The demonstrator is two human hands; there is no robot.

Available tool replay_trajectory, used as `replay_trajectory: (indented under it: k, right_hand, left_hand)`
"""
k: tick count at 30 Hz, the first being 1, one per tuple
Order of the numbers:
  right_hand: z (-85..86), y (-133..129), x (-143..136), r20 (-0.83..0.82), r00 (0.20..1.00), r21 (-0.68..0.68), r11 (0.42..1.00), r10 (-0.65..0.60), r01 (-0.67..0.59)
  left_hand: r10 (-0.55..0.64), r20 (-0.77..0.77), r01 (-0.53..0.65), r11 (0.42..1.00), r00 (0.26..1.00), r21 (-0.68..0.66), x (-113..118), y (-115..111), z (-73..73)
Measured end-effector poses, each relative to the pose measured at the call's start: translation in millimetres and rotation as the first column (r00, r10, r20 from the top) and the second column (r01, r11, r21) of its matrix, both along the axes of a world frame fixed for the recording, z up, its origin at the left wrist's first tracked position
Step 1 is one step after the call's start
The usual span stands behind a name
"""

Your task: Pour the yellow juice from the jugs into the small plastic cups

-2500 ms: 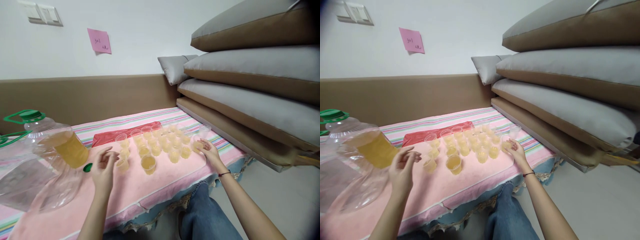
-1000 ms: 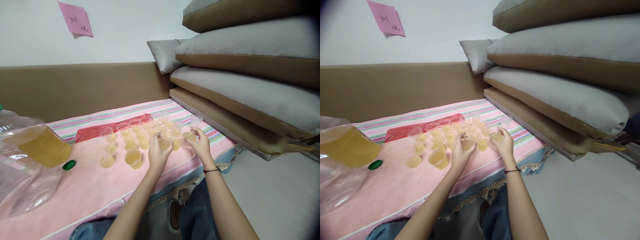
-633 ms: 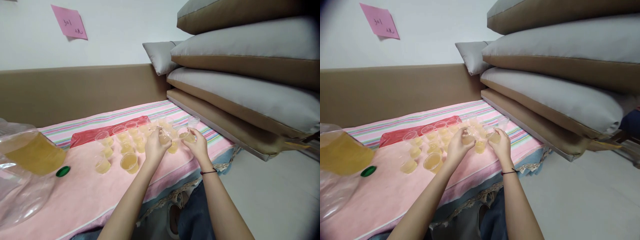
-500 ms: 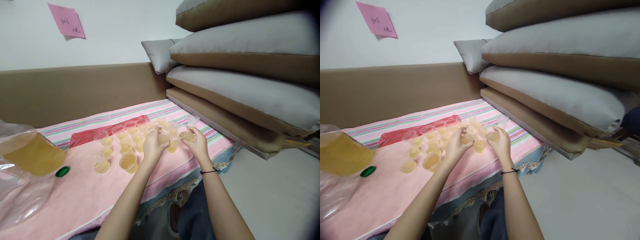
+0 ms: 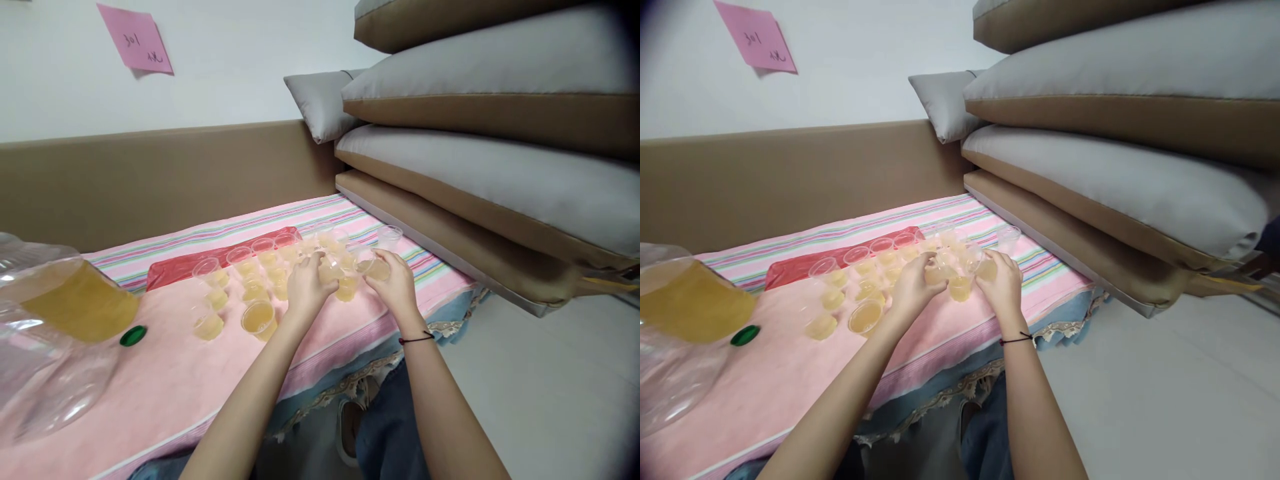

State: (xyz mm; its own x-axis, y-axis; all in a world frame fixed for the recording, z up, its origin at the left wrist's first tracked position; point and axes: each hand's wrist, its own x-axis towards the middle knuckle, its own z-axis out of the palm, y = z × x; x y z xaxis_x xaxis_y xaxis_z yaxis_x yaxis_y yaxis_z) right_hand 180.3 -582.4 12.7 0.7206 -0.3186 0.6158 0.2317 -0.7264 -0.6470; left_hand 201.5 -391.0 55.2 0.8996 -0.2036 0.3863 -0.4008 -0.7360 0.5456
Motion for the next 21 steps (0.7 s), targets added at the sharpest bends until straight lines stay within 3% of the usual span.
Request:
replay_trajectory:
  k: [13, 21]
  right_hand:
    - [5.1, 2.7, -3.5, -0.034, 0.997, -0.149, 0.987, -0.063, 0.058]
    - [5.0, 3.5, -3.6, -0.035, 0.996, -0.214, 0.974, -0.084, 0.074]
  left_hand:
    - [-0.024, 0.037, 0.023, 0.999, 0.999, 0.038, 0.5, -1.2, 3.8]
    - [0.015, 0.01, -0.017, 0.989, 1.0, 0.144, -2.9, -1.1, 12.0]
